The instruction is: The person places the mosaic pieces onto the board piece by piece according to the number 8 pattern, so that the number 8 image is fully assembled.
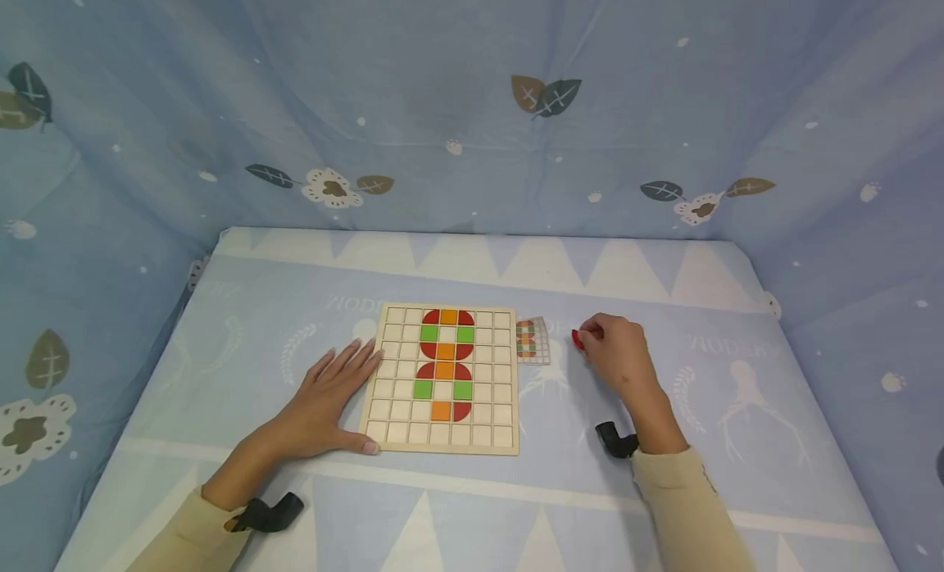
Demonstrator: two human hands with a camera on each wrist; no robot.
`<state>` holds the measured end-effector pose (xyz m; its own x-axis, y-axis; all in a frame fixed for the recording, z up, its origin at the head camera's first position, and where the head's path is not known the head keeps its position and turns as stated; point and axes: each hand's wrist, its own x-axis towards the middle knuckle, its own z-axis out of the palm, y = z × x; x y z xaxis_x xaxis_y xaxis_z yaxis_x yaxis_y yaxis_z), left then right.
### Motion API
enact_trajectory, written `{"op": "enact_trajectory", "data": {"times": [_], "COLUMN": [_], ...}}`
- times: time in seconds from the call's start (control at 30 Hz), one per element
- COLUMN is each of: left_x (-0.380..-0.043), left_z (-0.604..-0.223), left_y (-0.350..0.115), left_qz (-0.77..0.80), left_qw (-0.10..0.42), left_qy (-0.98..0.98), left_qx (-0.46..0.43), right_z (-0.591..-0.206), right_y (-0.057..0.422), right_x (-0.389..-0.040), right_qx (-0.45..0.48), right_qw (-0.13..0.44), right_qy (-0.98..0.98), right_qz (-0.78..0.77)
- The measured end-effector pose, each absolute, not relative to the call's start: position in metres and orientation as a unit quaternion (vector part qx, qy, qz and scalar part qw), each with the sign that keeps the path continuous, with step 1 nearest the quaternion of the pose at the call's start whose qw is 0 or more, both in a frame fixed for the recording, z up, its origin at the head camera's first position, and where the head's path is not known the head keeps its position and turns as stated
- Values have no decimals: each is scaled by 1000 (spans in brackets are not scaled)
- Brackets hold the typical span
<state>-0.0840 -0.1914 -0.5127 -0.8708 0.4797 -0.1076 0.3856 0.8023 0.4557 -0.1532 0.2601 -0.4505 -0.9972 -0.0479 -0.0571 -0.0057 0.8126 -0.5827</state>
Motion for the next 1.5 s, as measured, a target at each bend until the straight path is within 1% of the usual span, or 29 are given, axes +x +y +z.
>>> {"op": "enact_trajectory", "data": {"times": [0.37, 0.63, 0.83, 1.13, 1.37, 1.5], "left_x": [-85, -85, -85, -85, -85, -85], "left_z": [-513, -515, -514, -514, -512, -512], "left_y": [-191, -190, -191, -193, -193, -194], "left_qz": [215, 220, 216, 216, 214, 214], "left_qw": [109, 113, 113, 109, 110, 109], "left_qy": [944, 942, 943, 942, 943, 943], "left_qx": [227, 227, 227, 232, 232, 232], "right_z": [-444, -450, -460, -471, -475, -473], "right_y": [171, 118, 97, 77, 73, 72], "right_x": [-136, -123, -113, -105, -101, -98], "right_qx": [-134, -206, -228, -242, -233, -232], "right_qw": [91, 131, 150, 139, 137, 122], "right_qy": [903, 887, 877, 887, 904, 916], "right_qz": [-398, -393, -395, -367, -330, -304]}}
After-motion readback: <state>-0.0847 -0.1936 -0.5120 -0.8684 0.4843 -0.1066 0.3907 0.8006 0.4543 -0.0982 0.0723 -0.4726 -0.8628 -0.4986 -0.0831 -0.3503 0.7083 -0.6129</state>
